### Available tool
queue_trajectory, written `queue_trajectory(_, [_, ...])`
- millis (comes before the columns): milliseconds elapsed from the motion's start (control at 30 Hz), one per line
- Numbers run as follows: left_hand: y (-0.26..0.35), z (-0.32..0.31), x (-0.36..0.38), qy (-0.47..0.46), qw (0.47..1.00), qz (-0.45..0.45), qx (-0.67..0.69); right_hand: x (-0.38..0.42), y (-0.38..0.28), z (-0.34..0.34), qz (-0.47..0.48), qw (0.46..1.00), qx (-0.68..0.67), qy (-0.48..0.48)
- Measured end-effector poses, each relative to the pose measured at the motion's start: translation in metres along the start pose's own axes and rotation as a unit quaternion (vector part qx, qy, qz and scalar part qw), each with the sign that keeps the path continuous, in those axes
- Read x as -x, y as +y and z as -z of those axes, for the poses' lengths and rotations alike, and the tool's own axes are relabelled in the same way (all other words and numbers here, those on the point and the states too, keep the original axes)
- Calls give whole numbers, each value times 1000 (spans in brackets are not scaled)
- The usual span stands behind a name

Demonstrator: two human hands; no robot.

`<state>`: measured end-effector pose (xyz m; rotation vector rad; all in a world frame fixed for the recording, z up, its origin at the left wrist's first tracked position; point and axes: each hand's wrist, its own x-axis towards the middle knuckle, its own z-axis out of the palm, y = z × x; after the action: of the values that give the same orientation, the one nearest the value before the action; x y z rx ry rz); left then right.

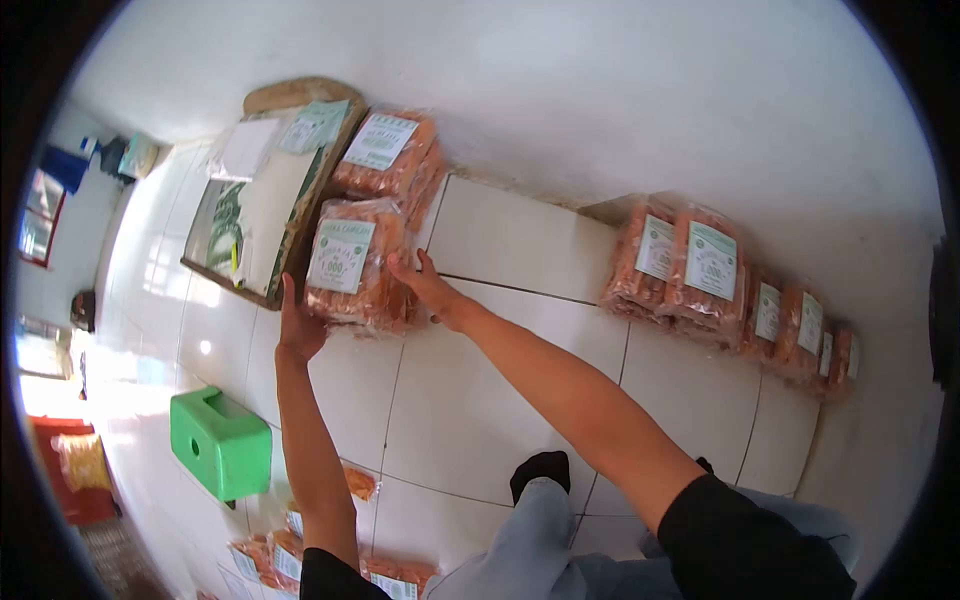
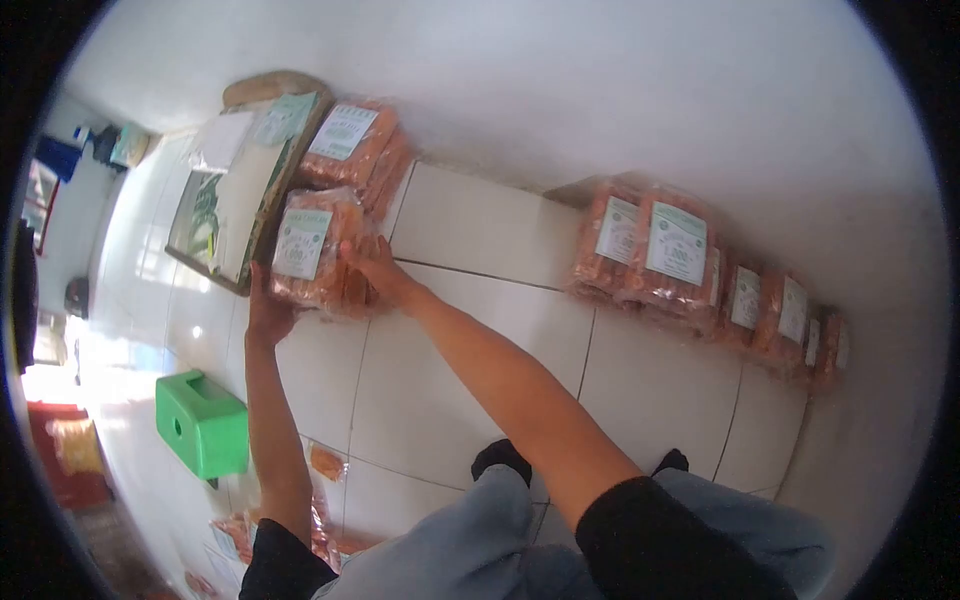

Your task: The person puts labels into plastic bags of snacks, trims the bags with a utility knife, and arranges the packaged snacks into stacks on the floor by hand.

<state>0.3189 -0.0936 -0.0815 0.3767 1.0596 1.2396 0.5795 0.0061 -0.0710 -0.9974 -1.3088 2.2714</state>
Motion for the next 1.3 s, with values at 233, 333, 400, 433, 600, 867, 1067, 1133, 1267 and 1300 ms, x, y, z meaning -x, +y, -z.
queue_trajectory(233, [-31,-48,20,-31,998,37,-42,20,11,-1,43,998,-30,15])
queue_trajectory(333, [-82,-62,52,-36,999,25,-15,97,-9,15,-7,997,-28,-72])
queue_trajectory(400, [-120,-81,73,-43,998,41,12,128,22,39,-13,999,-7,-36])
queue_trajectory(433, [-136,-94,84,-74,996,44,-1,144,38,50,-17,1000,3,-18])
queue_trajectory(600, [-200,-179,98,-188,959,203,-65,269,57,125,-61,998,-5,-21])
queue_trajectory(867, [-271,-379,93,-321,854,310,-268,468,101,211,-136,977,-85,143])
queue_trajectory(1067, [-377,-508,92,-393,787,326,-346,605,91,240,-247,855,7,455])
queue_trajectory(1133, [-438,-539,78,-420,753,292,-415,642,98,254,-231,848,-28,477])
queue_trajectory(1267, [-481,-619,81,-498,606,340,-519,716,143,293,-153,835,-65,525])
queue_trajectory(1300, [-490,-636,81,-511,567,364,-533,730,144,298,-148,836,-64,524])
